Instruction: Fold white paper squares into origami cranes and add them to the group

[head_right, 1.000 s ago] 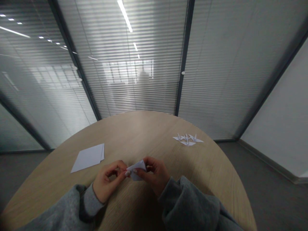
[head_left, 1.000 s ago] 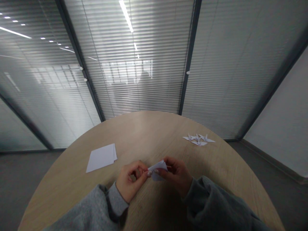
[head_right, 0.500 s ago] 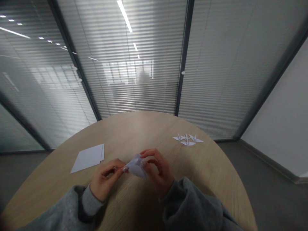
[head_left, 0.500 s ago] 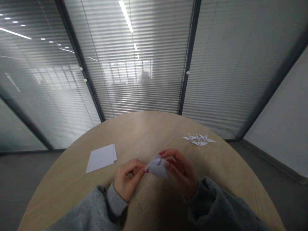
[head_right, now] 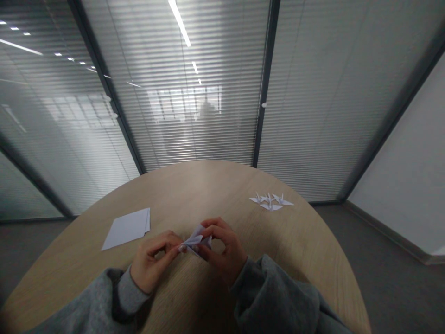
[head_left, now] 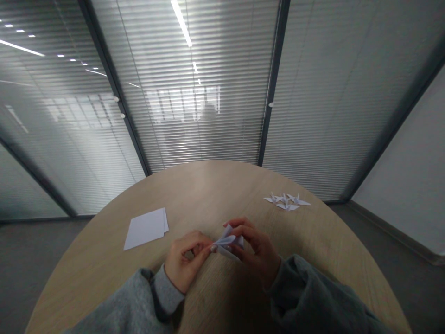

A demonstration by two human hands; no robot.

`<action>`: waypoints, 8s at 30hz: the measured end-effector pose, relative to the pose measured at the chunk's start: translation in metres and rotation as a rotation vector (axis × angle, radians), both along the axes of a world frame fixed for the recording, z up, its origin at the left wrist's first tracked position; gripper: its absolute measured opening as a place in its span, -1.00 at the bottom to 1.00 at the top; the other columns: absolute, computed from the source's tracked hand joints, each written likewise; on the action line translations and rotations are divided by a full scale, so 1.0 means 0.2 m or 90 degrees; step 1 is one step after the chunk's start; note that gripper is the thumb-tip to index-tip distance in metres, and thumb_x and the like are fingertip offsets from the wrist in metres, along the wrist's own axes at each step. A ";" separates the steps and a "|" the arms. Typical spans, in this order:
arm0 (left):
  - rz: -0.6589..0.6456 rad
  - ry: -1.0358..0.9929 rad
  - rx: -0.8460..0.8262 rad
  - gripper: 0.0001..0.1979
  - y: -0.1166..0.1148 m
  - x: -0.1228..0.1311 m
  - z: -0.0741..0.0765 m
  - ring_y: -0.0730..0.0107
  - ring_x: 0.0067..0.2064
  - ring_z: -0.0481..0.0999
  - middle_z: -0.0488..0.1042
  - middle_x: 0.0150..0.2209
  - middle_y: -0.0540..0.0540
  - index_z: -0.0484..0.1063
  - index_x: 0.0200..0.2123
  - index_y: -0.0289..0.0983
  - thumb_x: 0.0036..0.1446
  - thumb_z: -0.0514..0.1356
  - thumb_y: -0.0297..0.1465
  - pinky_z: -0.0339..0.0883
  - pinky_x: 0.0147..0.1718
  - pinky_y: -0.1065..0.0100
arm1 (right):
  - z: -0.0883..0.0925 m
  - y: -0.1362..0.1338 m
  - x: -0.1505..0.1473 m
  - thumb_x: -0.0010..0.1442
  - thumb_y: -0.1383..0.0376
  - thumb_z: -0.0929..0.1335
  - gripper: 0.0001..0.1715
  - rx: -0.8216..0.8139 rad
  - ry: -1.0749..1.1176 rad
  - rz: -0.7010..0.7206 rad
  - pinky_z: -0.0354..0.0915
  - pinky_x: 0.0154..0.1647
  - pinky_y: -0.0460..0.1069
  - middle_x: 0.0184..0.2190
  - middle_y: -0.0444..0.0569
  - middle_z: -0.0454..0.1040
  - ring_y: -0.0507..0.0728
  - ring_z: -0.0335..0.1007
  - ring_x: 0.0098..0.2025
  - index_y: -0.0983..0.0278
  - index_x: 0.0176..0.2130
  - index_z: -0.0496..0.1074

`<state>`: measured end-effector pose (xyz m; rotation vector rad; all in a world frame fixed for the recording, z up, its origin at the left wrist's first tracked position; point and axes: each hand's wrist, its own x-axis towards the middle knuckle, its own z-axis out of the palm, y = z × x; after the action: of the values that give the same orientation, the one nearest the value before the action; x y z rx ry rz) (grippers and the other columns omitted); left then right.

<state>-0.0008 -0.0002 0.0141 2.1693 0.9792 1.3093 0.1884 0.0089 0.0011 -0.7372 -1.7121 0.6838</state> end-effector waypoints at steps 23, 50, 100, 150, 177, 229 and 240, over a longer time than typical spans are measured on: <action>-0.001 0.014 -0.046 -0.71 -0.01 0.01 -0.01 0.47 -0.57 0.31 0.40 -0.59 -0.04 0.47 -0.52 -0.31 0.15 0.12 -0.30 0.16 -0.57 0.46 | -0.01 0.00 0.00 0.10 0.13 0.37 -0.75 -0.025 0.085 -0.028 0.30 -0.23 0.04 -0.28 0.05 0.43 0.15 0.39 -0.26 0.24 -0.47 0.45; -0.010 -0.009 0.037 -0.76 0.01 0.01 -0.01 0.46 -0.54 0.30 0.35 -0.58 -0.04 0.46 -0.49 -0.33 0.17 0.12 -0.38 0.15 -0.58 0.46 | -0.02 0.02 0.01 0.00 0.35 0.40 -0.99 0.020 -0.013 -0.050 0.33 -0.18 0.04 -0.24 0.04 0.45 0.16 0.42 -0.21 0.25 -0.46 0.46; -0.026 0.022 0.049 -0.80 0.00 0.01 0.00 0.46 -0.53 0.33 0.39 -0.52 -0.08 0.44 -0.47 -0.33 0.17 0.10 -0.43 0.19 -0.57 0.47 | -0.02 0.00 -0.01 -0.01 0.32 0.43 -0.93 0.079 -0.196 -0.053 0.34 -0.23 0.07 -0.27 0.08 0.47 0.19 0.41 -0.22 0.25 -0.40 0.54; 0.014 0.037 -0.008 -0.72 0.01 0.01 -0.01 0.47 -0.54 0.30 0.35 -0.56 -0.03 0.40 -0.52 -0.31 0.18 0.08 -0.33 0.15 -0.57 0.46 | 0.00 0.00 0.02 0.11 0.31 0.32 -0.82 0.056 -0.045 -0.082 0.33 -0.18 0.08 -0.26 0.08 0.48 0.18 0.43 -0.20 0.27 -0.47 0.48; -0.013 -0.220 -0.327 -0.54 0.05 0.03 -0.05 0.59 -0.67 0.18 0.24 -0.69 0.12 0.29 -0.49 -0.30 0.01 0.16 0.02 0.06 -0.69 0.54 | -0.04 0.04 0.02 0.12 0.08 0.34 -0.71 -0.141 0.061 0.006 0.34 -0.31 0.00 -0.38 -0.02 0.46 0.10 0.42 -0.34 0.26 -0.30 0.39; -0.057 -0.067 -0.380 -0.65 0.04 0.03 -0.09 0.60 -0.66 -0.01 0.16 -0.73 0.10 0.48 -0.57 -0.36 -0.08 0.25 -0.14 -0.15 -0.66 0.48 | 0.00 0.00 0.01 0.04 0.11 0.40 -0.70 -0.135 0.082 0.014 0.35 -0.43 -0.07 -0.53 -0.16 0.33 0.02 0.34 -0.48 0.24 -0.27 0.37; -0.067 -0.057 -0.391 -0.64 0.03 0.05 -0.05 0.59 -0.67 0.01 0.20 -0.74 0.08 0.47 -0.62 -0.33 -0.09 0.25 -0.13 -0.14 -0.66 0.47 | -0.01 0.01 0.00 0.03 0.14 0.40 -0.72 -0.147 0.083 0.022 0.36 -0.46 -0.08 -0.55 -0.18 0.34 0.01 0.34 -0.51 0.24 -0.27 0.38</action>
<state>0.0083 0.0049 0.0037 1.6516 1.0451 0.8922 0.1884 0.0103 -0.0016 -0.8052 -1.5455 0.9450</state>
